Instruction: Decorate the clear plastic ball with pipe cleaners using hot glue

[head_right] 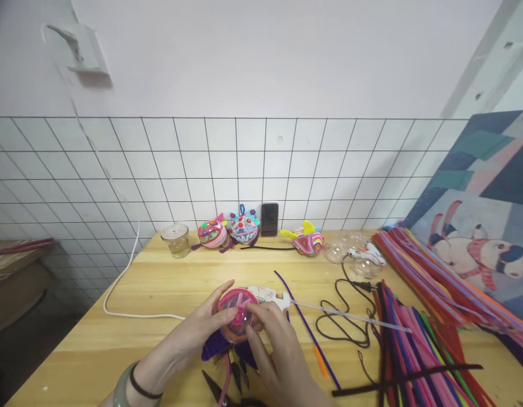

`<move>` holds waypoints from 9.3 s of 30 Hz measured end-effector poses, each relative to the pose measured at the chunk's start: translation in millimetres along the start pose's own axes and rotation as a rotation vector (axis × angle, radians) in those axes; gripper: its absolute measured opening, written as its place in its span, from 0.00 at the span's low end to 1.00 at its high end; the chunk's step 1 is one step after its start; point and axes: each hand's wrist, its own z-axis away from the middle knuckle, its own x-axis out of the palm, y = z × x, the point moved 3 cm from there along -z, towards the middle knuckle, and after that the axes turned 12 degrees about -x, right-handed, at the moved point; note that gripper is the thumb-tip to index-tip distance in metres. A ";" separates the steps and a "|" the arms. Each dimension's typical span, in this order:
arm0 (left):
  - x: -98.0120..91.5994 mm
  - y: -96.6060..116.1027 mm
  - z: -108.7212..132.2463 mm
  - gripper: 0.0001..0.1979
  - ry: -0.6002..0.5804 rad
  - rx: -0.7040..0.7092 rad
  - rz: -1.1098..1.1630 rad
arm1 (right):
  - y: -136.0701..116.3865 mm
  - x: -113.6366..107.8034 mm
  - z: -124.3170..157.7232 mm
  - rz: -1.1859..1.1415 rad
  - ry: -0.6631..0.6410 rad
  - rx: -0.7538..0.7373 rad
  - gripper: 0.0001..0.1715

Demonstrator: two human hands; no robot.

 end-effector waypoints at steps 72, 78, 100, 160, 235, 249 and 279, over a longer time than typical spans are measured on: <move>5.8 -4.7 0.6 0.42 0.028 -0.076 0.097 | 8.0 2.3 12.9 0.139 -0.046 -0.217 0.20; 5.3 -3.0 1.5 0.42 0.049 -0.048 0.082 | 4.2 5.1 5.7 0.020 0.003 -0.132 0.18; 6.1 -5.1 -1.6 0.51 0.073 0.012 0.145 | 5.1 7.2 1.6 -0.108 0.094 0.010 0.12; 13.4 -5.4 2.5 0.42 -0.014 -0.034 0.330 | 15.6 7.0 6.6 -0.008 0.031 -0.142 0.22; 18.3 -14.7 -3.5 0.39 0.118 0.055 0.374 | 12.9 11.5 5.6 0.122 0.128 -0.156 0.15; 14.3 -13.8 -3.8 0.39 0.132 0.072 0.325 | 14.3 10.8 5.5 -0.020 0.113 -0.006 0.15; 16.3 -18.1 -8.6 0.36 0.127 0.064 0.166 | 43.7 18.2 16.3 -0.411 0.249 0.478 0.22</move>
